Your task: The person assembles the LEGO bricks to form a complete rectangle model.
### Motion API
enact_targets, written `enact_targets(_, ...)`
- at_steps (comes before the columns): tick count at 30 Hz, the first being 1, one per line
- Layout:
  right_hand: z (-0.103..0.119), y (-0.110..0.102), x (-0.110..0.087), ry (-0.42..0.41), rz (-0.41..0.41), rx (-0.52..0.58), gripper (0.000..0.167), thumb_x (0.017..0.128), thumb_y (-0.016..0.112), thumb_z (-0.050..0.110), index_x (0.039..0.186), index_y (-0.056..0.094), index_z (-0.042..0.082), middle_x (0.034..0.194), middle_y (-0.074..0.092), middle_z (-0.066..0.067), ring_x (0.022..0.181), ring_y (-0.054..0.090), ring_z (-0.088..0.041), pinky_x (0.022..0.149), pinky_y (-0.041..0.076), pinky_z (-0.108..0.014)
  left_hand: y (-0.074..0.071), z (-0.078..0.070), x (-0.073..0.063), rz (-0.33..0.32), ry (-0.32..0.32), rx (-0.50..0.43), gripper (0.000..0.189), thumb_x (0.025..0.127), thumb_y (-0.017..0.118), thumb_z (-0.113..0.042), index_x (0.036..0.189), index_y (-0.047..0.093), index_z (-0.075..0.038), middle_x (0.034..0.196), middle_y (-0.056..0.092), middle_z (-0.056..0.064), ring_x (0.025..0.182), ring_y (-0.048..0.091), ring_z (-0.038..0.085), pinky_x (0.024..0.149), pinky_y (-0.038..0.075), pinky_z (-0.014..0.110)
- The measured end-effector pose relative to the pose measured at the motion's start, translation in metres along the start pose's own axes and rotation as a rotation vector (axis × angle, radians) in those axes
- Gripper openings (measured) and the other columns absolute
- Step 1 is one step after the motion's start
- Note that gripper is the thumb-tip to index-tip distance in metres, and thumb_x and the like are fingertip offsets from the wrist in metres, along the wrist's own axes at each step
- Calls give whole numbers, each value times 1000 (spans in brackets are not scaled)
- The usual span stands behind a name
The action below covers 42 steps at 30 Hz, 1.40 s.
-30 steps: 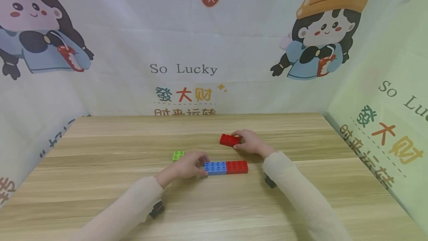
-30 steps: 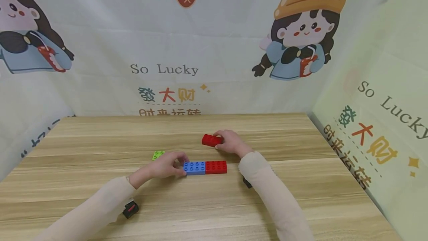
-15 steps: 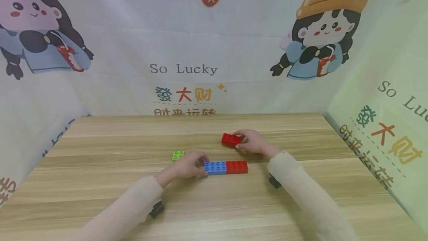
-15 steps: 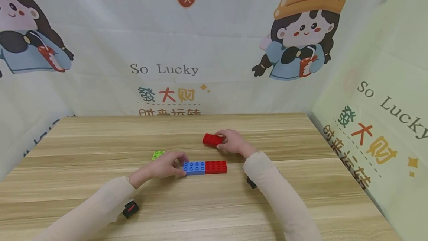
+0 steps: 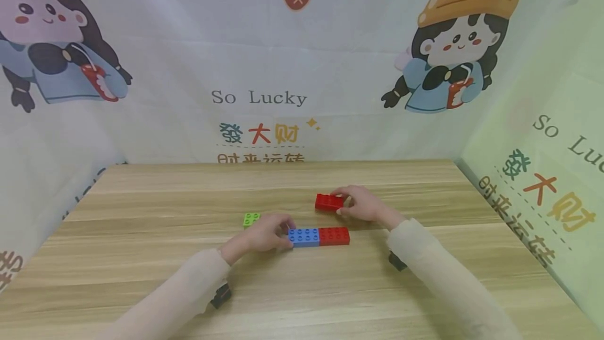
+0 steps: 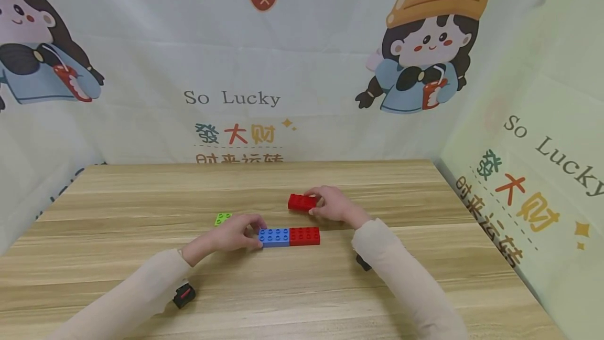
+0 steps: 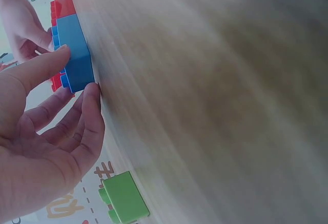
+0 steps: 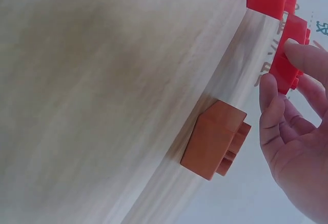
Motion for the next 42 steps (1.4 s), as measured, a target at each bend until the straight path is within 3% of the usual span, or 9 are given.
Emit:
enact_targets(7,3,1,-8,5,24,-23,44,80,64,12,122,50,10,104,55,-5,80,52,-16,71,45,-29,1,1,1,0,-10,-4,29,73,70,-10,98,56,-5,93,58,6,85,54,20,75,44,33)
enact_targets(23,14,-3,-23,-155,26,-4,44,81,62,11,122,49,5,104,55,-7,76,55,-15,65,46,-24,0,1,0,-4,-6,-5,29,73,70,-10,98,57,-5,92,58,6,86,54,20,75,44,35)
enact_targets(42,27,1,-41,-141,45,10,46,81,63,15,124,48,8,105,54,-2,74,52,-10,64,46,-24,0,1,1,0,15,1,29,72,70,-10,97,56,-4,91,58,7,82,55,20,74,45,33)
Point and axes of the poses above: each hand's wrist, its own x-axis towards the middle knuckle, its own y-axis out of the palm, z = x × y, the point moved 5 cm from there along x, towards the middle knuckle
